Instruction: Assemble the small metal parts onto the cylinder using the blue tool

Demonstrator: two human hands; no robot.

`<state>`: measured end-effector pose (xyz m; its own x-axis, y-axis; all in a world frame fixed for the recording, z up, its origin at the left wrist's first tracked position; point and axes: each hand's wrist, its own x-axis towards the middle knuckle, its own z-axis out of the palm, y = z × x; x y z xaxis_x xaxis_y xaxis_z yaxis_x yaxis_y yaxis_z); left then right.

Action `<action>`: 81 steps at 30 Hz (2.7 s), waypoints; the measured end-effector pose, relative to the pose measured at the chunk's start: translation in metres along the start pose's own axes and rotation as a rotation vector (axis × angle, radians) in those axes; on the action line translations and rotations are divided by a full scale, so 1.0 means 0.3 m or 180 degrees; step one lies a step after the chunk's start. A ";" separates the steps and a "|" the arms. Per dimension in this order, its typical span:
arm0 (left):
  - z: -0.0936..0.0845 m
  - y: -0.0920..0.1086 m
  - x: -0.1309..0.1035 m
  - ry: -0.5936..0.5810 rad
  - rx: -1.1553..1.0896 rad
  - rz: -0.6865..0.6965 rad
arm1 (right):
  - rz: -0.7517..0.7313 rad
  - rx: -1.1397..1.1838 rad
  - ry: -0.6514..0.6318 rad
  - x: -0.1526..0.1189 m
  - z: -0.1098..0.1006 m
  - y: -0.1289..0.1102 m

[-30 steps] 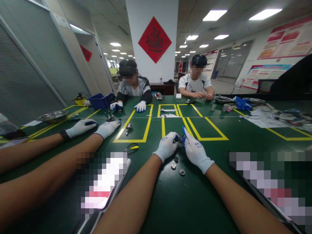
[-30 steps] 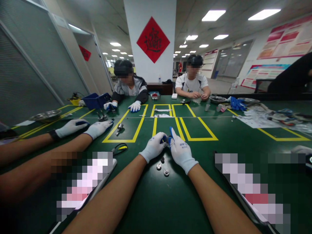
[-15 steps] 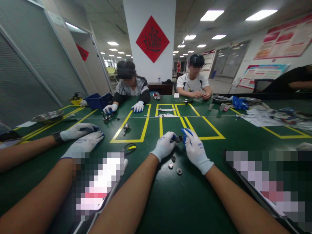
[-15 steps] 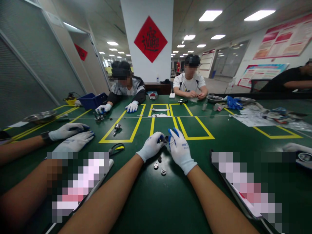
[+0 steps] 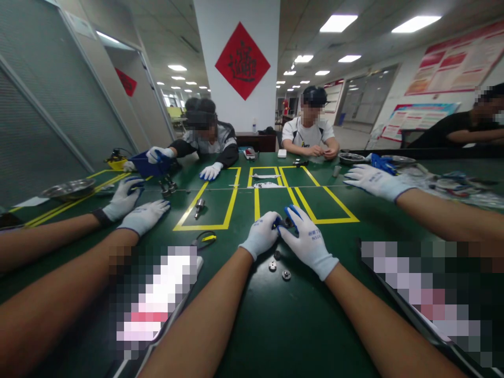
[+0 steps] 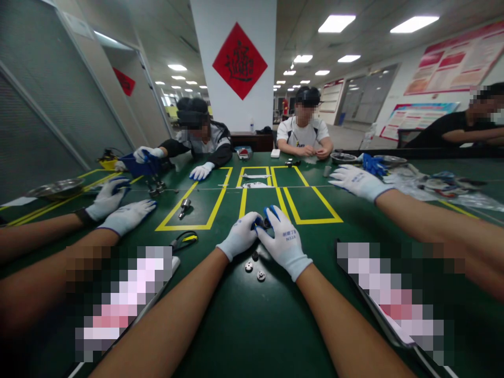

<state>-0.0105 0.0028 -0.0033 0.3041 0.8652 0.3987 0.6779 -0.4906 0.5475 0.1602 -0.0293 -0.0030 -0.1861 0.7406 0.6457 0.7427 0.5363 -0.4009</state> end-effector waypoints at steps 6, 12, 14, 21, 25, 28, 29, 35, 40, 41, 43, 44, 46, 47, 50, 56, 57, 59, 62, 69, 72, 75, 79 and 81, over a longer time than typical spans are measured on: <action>-0.001 0.003 0.002 -0.0019 0.0105 0.0010 | -0.0195 -0.0184 0.0157 0.002 -0.003 0.003; 0.002 -0.001 0.000 -0.0038 0.0079 -0.0024 | -0.0266 -0.0097 0.0567 0.012 -0.020 -0.010; 0.001 -0.002 -0.001 -0.0032 0.0032 0.0010 | -0.0225 -0.0052 0.0805 0.016 -0.029 -0.009; 0.004 -0.007 0.000 -0.0013 0.0042 0.0003 | 0.0140 -0.0129 0.1081 0.024 -0.037 0.015; 0.005 -0.006 0.001 -0.0021 0.0104 0.0001 | 0.0079 -0.0169 0.0869 0.023 -0.022 0.035; 0.001 -0.002 0.000 -0.0039 0.0113 -0.0049 | -0.0032 -0.0216 0.0792 0.020 -0.014 0.044; 0.000 0.000 0.000 -0.0047 0.0104 -0.0065 | -0.0087 -0.0218 0.0764 0.019 -0.013 0.046; -0.004 0.006 -0.004 -0.0116 0.0135 -0.0096 | -0.0277 -0.0124 0.0467 0.018 0.000 0.039; -0.002 0.004 -0.009 -0.0056 0.0328 -0.0013 | -0.0201 -0.0065 -0.0103 0.008 0.017 0.012; -0.002 0.003 -0.010 -0.0048 0.0336 -0.0018 | -0.0169 -0.0072 -0.0177 0.006 0.018 0.007; -0.003 0.002 -0.011 -0.0049 0.0349 -0.0035 | -0.0124 -0.0110 -0.0240 0.003 0.017 -0.001; -0.003 0.001 -0.011 -0.0052 0.0358 -0.0039 | -0.0119 -0.0124 -0.0253 0.003 0.016 -0.004; -0.003 -0.001 -0.011 -0.0062 0.0381 -0.0027 | -0.0143 -0.0130 -0.0313 0.005 0.010 -0.007; -0.003 -0.002 -0.011 -0.0070 0.0392 -0.0014 | -0.0160 -0.0126 -0.0345 0.006 0.007 -0.008; -0.004 -0.004 -0.012 -0.0111 0.0424 0.0005 | -0.0192 -0.0104 -0.0426 0.008 -0.004 -0.007; -0.011 0.005 -0.015 -0.0167 0.0412 -0.0109 | -0.0064 -0.0142 -0.0416 0.004 -0.008 -0.002; -0.011 0.005 -0.016 -0.0151 0.0375 -0.0125 | -0.0070 -0.0167 -0.0404 0.004 -0.005 0.001; -0.011 0.003 -0.016 -0.0096 0.0235 -0.0155 | -0.0081 -0.0288 -0.0383 0.008 -0.003 0.010; -0.007 -0.001 -0.014 0.0041 -0.0038 -0.0267 | 0.0025 -0.0807 -0.0395 0.026 -0.015 0.031; 0.001 0.003 -0.017 0.0382 -0.0126 -0.0588 | 0.1052 -0.2246 -0.0997 0.066 -0.070 0.071; 0.007 0.010 -0.005 0.0366 -0.0096 -0.0983 | 0.1236 -0.2289 -0.1154 0.063 -0.064 0.071; 0.006 0.029 0.024 0.0292 0.0028 -0.1577 | 0.1235 -0.2292 -0.1188 0.058 -0.055 0.065; -0.044 0.049 0.079 -0.0348 0.0103 -0.1770 | 0.1250 -0.2240 -0.1153 0.053 -0.052 0.068; -0.099 0.038 0.110 -0.0437 0.0219 -0.1656 | 0.1277 -0.2212 -0.1123 0.050 -0.050 0.076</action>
<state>-0.0127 0.0228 0.0379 -0.0016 0.9999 -0.0145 0.8031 0.0099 0.5957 0.1841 -0.0120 0.0073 0.0704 0.9641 0.2560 0.9972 -0.0745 0.0063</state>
